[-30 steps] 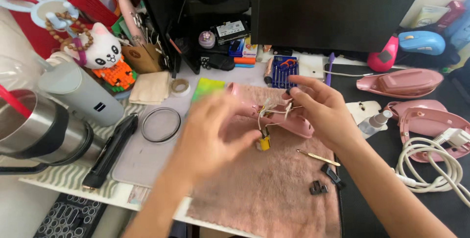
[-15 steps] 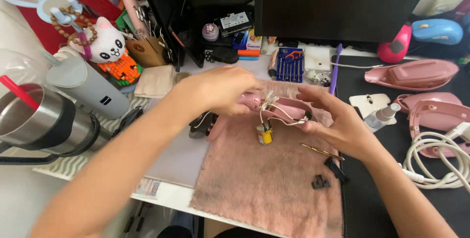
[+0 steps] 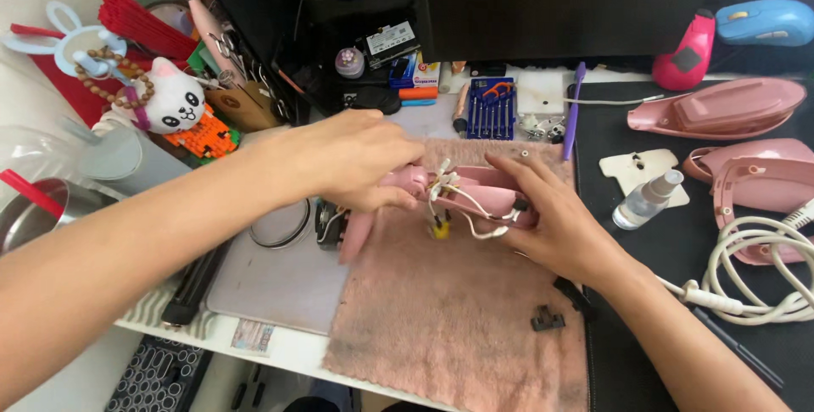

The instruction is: The person repairs a pink hairdryer by hand, connecting internal wires to a black switch component and securing them with a small screwdriver. They then tuck the wiring into the hairdryer casing.

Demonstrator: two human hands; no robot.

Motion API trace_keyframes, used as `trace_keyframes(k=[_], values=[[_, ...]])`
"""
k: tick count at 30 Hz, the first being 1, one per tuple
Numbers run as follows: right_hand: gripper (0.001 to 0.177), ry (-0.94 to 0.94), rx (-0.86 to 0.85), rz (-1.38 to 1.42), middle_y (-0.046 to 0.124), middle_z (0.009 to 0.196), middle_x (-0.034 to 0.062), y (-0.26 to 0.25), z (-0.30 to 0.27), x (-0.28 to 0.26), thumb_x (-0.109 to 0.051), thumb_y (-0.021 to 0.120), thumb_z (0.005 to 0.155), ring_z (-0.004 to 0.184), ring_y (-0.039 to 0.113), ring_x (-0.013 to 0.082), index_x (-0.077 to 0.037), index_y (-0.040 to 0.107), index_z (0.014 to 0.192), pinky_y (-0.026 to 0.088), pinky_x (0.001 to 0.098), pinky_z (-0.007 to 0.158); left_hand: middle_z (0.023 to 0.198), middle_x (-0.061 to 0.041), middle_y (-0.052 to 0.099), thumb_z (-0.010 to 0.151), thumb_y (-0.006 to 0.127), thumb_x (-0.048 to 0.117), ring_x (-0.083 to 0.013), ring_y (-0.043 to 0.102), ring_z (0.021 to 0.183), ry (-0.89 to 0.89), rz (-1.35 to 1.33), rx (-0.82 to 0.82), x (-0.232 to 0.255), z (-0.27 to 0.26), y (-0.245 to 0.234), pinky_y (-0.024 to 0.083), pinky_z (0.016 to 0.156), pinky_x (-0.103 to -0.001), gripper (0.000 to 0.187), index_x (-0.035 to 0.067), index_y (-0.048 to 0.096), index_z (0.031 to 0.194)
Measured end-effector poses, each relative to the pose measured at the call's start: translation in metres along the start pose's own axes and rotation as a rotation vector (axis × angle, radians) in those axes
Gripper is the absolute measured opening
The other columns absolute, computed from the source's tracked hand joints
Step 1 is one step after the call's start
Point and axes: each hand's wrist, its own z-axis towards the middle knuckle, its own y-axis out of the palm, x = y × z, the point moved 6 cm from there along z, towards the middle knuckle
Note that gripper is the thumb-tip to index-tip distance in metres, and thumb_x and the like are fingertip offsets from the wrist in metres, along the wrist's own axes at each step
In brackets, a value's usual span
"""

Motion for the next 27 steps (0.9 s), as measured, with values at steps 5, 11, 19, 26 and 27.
trace_keyframes(k=[5, 11, 19, 26, 27], values=[[0.077, -0.078, 0.007, -0.002, 0.055, 0.134, 0.0107, -0.009, -0.004, -0.022, -0.008, 0.067, 0.074, 0.119, 0.059, 0.0269, -0.008, 0.048, 0.148, 0.048, 0.0378, 0.095, 0.087, -0.008, 0.067, 0.087, 0.076, 0.059, -0.0368, 0.065, 0.083, -0.031, -0.128, 0.067, 0.006, -0.02, -0.011, 0.049, 0.075, -0.05, 0.048, 0.015, 0.057, 0.091], [0.08, -0.094, -0.01, -0.057, 0.064, 0.135, 0.0123, -0.011, -0.007, -0.021, -0.028, 0.083, 0.074, 0.12, 0.063, 0.028, -0.008, 0.049, 0.144, 0.049, 0.0385, 0.096, 0.098, -0.003, 0.073, 0.082, 0.077, 0.053, -0.0304, 0.066, 0.095, 0.005, -0.233, 0.223, 0.008, -0.023, -0.004, 0.048, 0.084, -0.046, 0.044, 0.019, 0.071, 0.109], [0.084, 0.007, -0.091, -0.151, 0.063, 0.139, 0.0067, -0.028, -0.01, -0.008, -0.046, 0.087, 0.071, 0.122, 0.063, 0.0263, -0.012, 0.052, 0.14, 0.048, 0.0399, 0.099, 0.13, -0.006, 0.068, 0.068, 0.092, 0.045, -0.0244, 0.064, 0.12, 0.133, -0.608, 0.32, 0.009, -0.034, 0.003, 0.048, 0.101, -0.038, 0.082, 0.015, 0.059, 0.137], [0.138, 0.519, -0.491, -0.432, 0.018, 0.174, -0.0098, -0.054, -0.014, -0.013, -0.045, 0.1, 0.058, 0.134, 0.045, 0.0259, -0.052, 0.014, 0.165, 0.039, 0.0421, 0.105, 0.116, 0.003, 0.065, 0.058, 0.091, 0.058, -0.0154, 0.061, 0.095, -0.007, -0.79, 0.373, 0.0, -0.037, 0.027, 0.046, 0.08, -0.03, 0.079, 0.021, 0.052, 0.117], [0.146, 0.529, -0.469, -0.461, 0.022, 0.173, -0.0125, -0.058, -0.01, -0.024, -0.049, 0.104, 0.05, 0.11, 0.068, 0.0344, -0.057, 0.015, 0.165, 0.051, 0.0444, 0.091, 0.11, 0.004, 0.061, 0.058, 0.093, 0.055, -0.0141, 0.055, 0.083, 0.022, -0.822, 0.393, 0.003, -0.038, 0.028, 0.045, 0.071, -0.029, 0.078, 0.021, 0.047, 0.111]])
